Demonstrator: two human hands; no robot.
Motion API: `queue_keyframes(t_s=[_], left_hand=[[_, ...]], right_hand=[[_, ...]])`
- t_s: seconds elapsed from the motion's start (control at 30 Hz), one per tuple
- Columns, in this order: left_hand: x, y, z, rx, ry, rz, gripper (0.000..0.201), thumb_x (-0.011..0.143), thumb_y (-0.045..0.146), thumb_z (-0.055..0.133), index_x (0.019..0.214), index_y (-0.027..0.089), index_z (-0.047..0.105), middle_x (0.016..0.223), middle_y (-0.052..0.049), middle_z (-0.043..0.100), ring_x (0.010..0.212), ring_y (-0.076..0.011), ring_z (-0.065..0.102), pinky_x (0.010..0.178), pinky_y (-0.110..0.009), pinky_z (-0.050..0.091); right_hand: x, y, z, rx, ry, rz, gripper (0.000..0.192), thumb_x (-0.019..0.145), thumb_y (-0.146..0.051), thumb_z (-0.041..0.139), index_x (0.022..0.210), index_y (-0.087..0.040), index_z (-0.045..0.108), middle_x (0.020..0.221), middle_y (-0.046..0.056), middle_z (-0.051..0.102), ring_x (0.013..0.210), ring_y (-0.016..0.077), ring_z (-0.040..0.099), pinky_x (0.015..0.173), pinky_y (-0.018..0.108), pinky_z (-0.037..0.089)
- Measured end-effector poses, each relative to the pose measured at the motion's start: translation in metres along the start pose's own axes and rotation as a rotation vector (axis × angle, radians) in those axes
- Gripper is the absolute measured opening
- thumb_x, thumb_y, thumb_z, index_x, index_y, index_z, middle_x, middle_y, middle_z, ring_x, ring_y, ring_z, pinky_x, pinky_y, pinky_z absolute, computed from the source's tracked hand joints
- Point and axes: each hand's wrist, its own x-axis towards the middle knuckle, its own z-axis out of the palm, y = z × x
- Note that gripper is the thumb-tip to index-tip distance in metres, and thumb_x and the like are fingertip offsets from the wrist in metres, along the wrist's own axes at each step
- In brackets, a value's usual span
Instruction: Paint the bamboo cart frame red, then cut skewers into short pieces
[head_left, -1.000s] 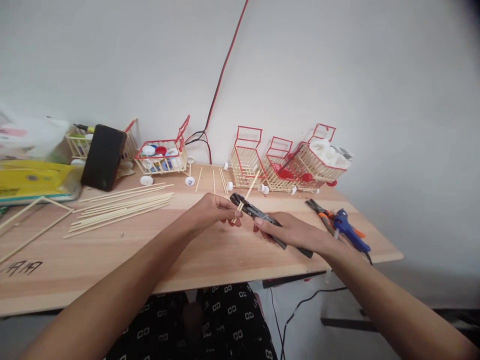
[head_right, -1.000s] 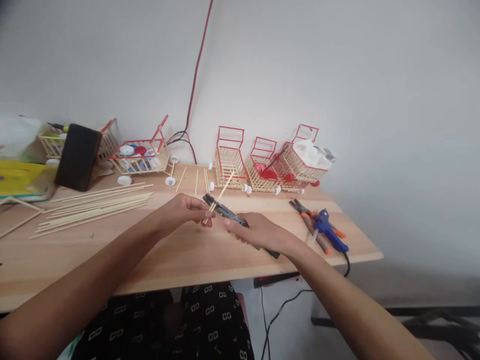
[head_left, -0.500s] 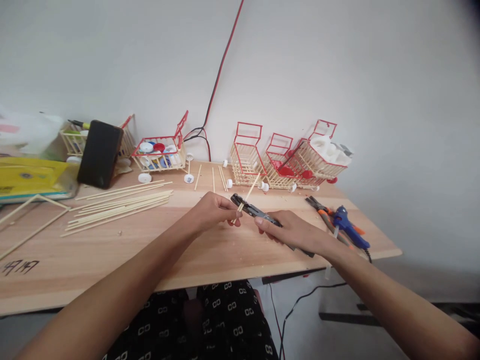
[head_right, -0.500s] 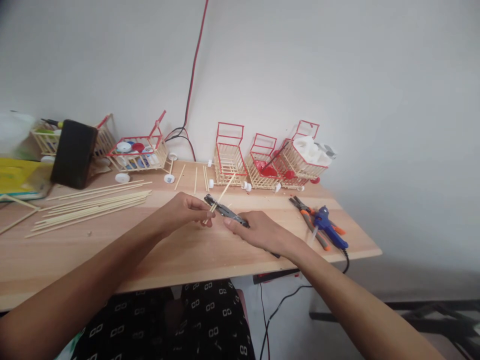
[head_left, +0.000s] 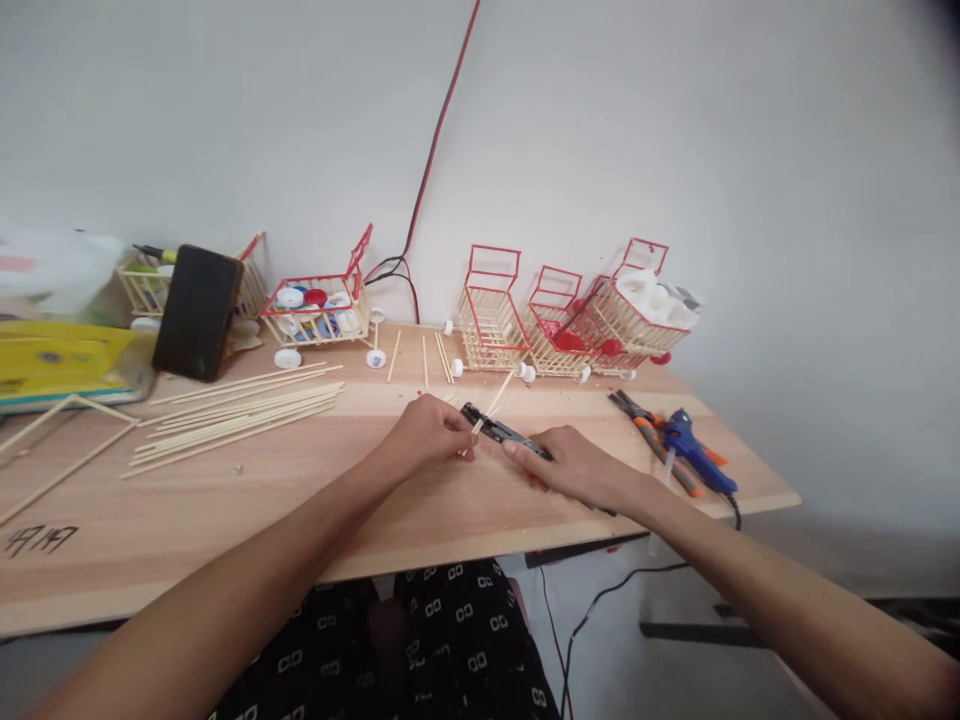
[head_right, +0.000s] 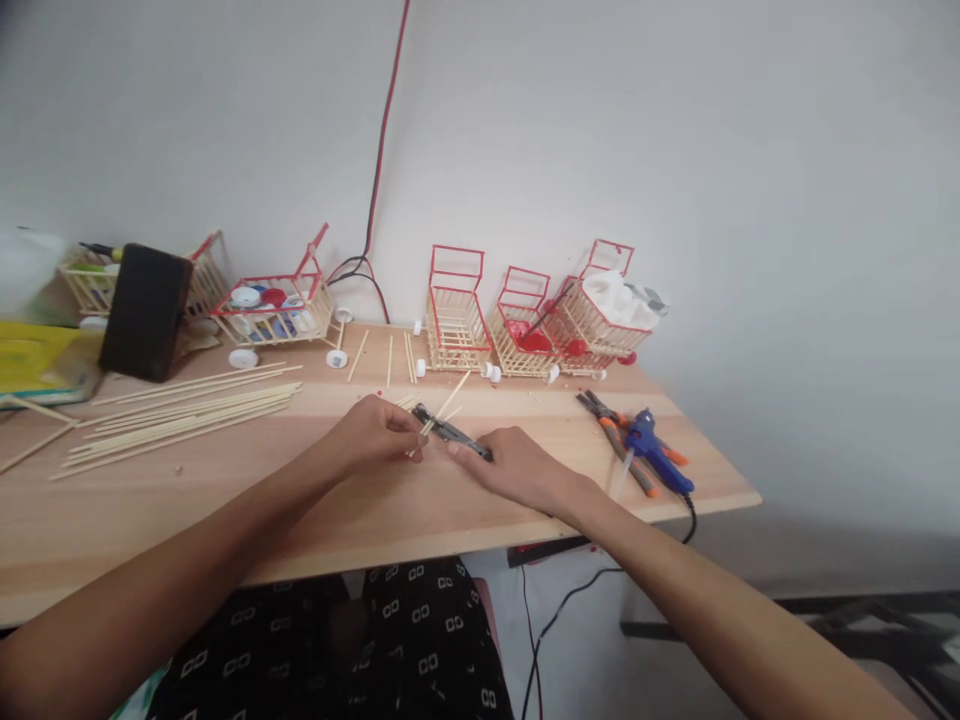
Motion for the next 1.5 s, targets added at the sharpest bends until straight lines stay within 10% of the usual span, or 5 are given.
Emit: queue_keyframes(t_s=[1.17,1.5], left_hand=[[-0.004,0.007,-0.019,0.056,-0.071,-0.023,0.016,0.068,0.025,0.060,0.065,0.013,0.070,0.062,-0.004,0.069,0.056,-0.0131,0.057,0.053,-0.022,0.039],[0.007,-0.010,-0.042,0.493,0.428,0.128,0.024,0.078,0.018,0.057,0.055,0.014,0.064,0.053,-0.001,0.056,0.057,-0.0137,0.049,0.057,-0.025,0.028]], right_hand=[[-0.004,0.014,0.013,0.060,0.112,-0.017,0.063,0.088,-0.066,0.030,0.051,-0.017,0.047,0.047,0.002,0.050,0.045,0.0119,0.044,0.047,0.026,0.027],[0.052,-0.009,0.000,0.709,0.547,-0.268,0.060,0.087,-0.069,0.031,0.064,-0.018,0.053,0.045,-0.002,0.048,0.037,0.0102,0.045,0.037,0.022,0.035]])
